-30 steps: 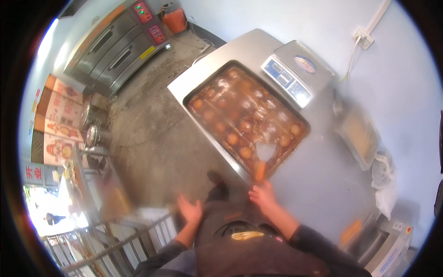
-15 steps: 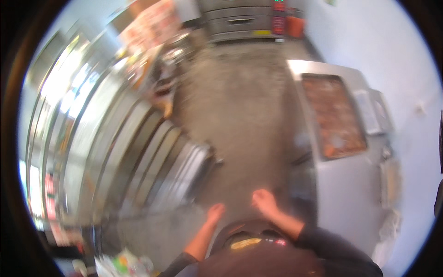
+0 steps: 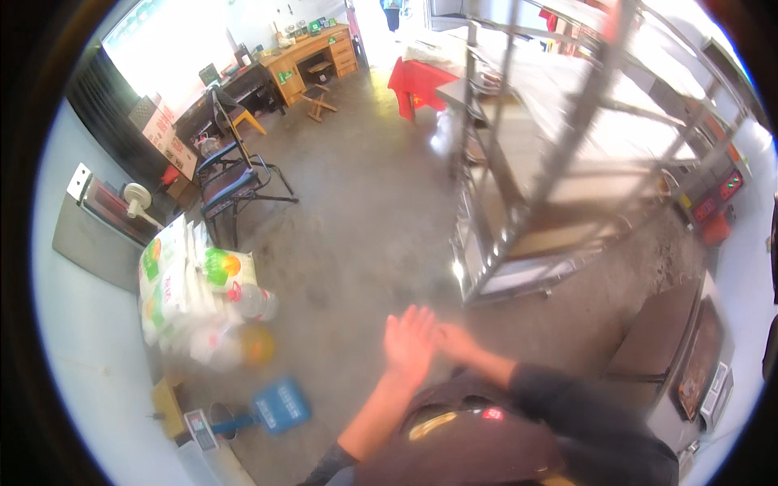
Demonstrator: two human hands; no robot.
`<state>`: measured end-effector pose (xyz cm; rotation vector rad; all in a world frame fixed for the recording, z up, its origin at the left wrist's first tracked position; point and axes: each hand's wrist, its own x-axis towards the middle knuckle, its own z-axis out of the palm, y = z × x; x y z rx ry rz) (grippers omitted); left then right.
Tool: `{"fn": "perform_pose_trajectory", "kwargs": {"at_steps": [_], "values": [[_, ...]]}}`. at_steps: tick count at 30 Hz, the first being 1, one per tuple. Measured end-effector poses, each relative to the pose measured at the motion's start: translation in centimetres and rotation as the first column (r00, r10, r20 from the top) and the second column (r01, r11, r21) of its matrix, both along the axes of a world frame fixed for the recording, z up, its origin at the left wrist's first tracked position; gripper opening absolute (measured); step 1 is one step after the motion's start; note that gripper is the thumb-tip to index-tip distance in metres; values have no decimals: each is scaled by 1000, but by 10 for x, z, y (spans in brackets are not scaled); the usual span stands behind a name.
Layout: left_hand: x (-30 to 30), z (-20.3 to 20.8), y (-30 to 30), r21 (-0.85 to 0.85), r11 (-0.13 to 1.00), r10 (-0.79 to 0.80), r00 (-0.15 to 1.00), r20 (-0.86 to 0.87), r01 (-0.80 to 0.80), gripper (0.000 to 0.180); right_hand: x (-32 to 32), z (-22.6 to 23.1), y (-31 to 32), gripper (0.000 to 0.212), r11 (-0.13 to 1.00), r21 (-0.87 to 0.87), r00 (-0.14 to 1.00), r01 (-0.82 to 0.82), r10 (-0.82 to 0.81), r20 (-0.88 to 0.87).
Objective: The person uses a spatula to separate and arrange round baked items on a metal tray. They then move to a counter and place the items into a plastic bag along with other packaged snacks, preparing a mixed order.
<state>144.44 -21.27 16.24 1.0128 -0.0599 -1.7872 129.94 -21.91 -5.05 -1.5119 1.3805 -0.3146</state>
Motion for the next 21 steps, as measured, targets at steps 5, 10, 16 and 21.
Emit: {"fn": "perform_pose_trajectory", "kwargs": {"at_steps": [5, 10, 16, 21], "values": [[93, -49, -118, -533, 541, 297, 445, 845, 651, 79, 123, -1, -127, 68, 668, 714, 256, -209, -667, 699], [250, -144, -262, -158, 681, 356, -135, 925, 715, 84, 229, 188, -315, 73, 746, 660, 271, -87, -620, 737], [278, -75, -478, -211, 964, -127, 975, 180, 164, 78, 285, 178, -478, 62, 588, -794, 954, -152, 297, 37], [235, -14, -680, -211, 954, -251, 955, -161, 215, 90, 187, -4, -680, 66, 960, -134, 960, 244, -259, -104]]}}
